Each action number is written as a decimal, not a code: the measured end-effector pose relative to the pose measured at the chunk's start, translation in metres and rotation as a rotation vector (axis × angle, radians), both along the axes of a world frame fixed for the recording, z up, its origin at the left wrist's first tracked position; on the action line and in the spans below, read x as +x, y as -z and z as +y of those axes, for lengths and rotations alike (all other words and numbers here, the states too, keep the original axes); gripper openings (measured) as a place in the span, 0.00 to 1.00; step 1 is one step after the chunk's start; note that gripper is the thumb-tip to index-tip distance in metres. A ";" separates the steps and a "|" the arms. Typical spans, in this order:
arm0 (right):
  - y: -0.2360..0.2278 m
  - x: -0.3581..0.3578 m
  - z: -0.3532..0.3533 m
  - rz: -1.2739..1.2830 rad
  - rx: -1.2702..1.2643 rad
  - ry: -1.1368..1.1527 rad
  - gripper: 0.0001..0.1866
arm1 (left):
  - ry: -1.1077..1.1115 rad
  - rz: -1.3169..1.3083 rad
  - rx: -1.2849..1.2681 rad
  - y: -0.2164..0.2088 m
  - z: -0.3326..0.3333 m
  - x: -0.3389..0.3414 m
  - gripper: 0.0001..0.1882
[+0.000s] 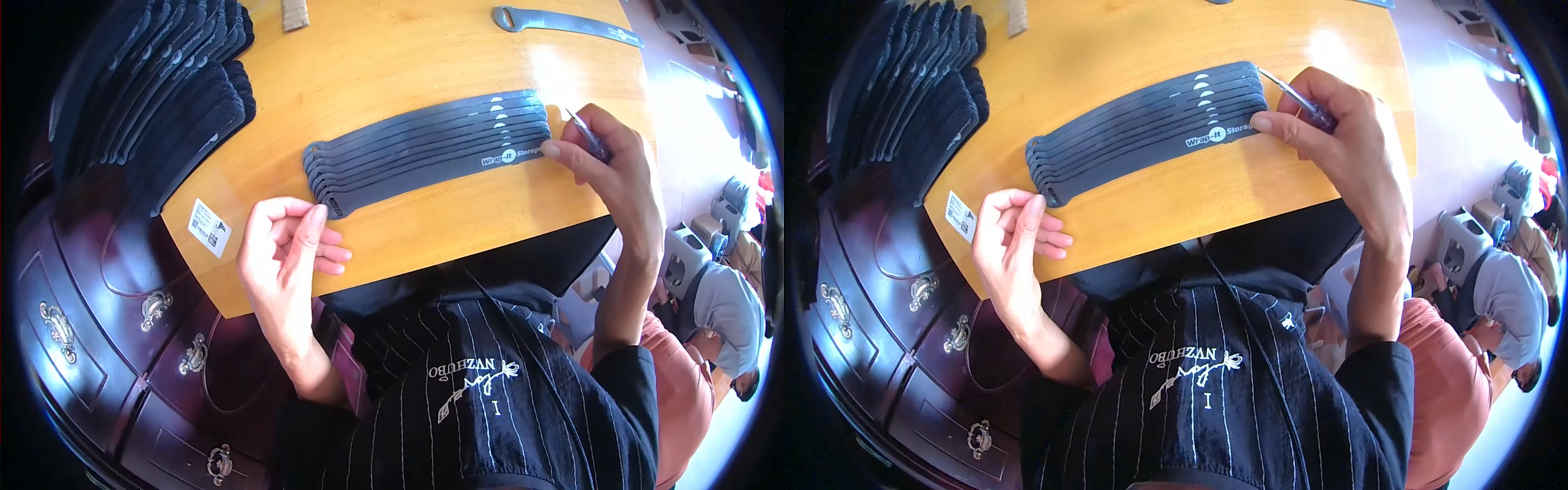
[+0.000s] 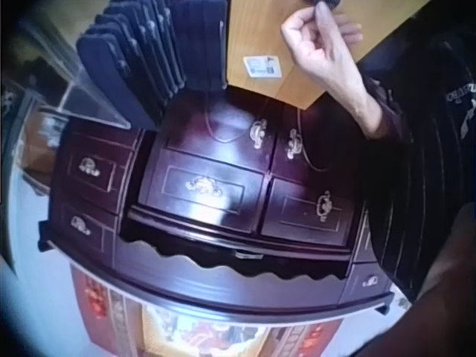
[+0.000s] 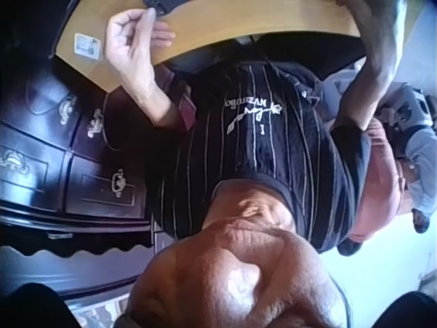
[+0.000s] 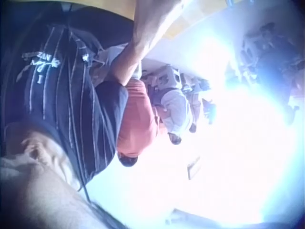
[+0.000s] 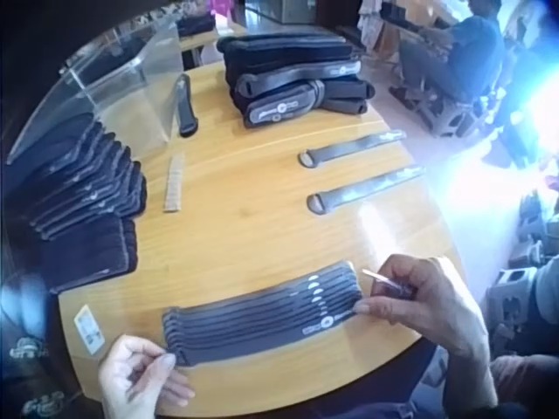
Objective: The person is threading a thin black strap through grey fabric sleeves and then organizing the assembled pieces.
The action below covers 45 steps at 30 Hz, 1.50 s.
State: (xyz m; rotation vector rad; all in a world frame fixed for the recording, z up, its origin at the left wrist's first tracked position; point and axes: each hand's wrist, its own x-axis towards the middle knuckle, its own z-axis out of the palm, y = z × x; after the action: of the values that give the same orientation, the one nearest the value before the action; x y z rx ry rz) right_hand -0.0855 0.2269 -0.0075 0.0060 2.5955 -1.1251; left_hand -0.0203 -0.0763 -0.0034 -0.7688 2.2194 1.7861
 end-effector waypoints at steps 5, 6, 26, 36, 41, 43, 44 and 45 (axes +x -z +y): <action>-0.019 0.017 -0.033 0.028 -0.137 -0.011 0.16 | 0.064 0.086 0.358 -0.011 0.027 0.006 0.07; -0.020 0.013 -0.040 0.026 -0.081 -0.089 0.16 | 0.085 0.087 0.392 -0.006 0.034 0.004 0.07; 0.022 -0.075 0.003 0.674 0.093 0.041 0.10 | 0.208 -0.107 1.116 0.037 -0.013 -0.018 0.19; -0.012 -0.045 0.012 0.382 0.186 0.078 0.10 | -0.012 -0.220 1.651 0.031 -0.011 -0.025 0.31; -0.032 0.012 0.005 0.315 0.021 0.030 0.09 | -0.142 -0.258 1.881 0.030 -0.015 -0.026 0.33; -0.041 0.034 -0.007 0.204 -0.110 -0.030 0.09 | -0.086 -0.245 1.727 0.027 -0.012 -0.024 0.33; -0.042 0.042 -0.014 0.171 -0.106 -0.045 0.09 | 0.075 -0.097 1.517 0.029 -0.009 -0.018 0.33; -0.043 0.048 -0.021 0.138 -0.102 -0.060 0.10 | 0.226 0.044 1.296 0.030 -0.005 -0.011 0.32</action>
State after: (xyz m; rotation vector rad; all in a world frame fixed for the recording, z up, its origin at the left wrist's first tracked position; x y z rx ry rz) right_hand -0.0375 0.2064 0.0352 -0.1769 2.6333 -1.2765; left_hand -0.0317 -0.0818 -0.0337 -0.1522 0.6935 2.4746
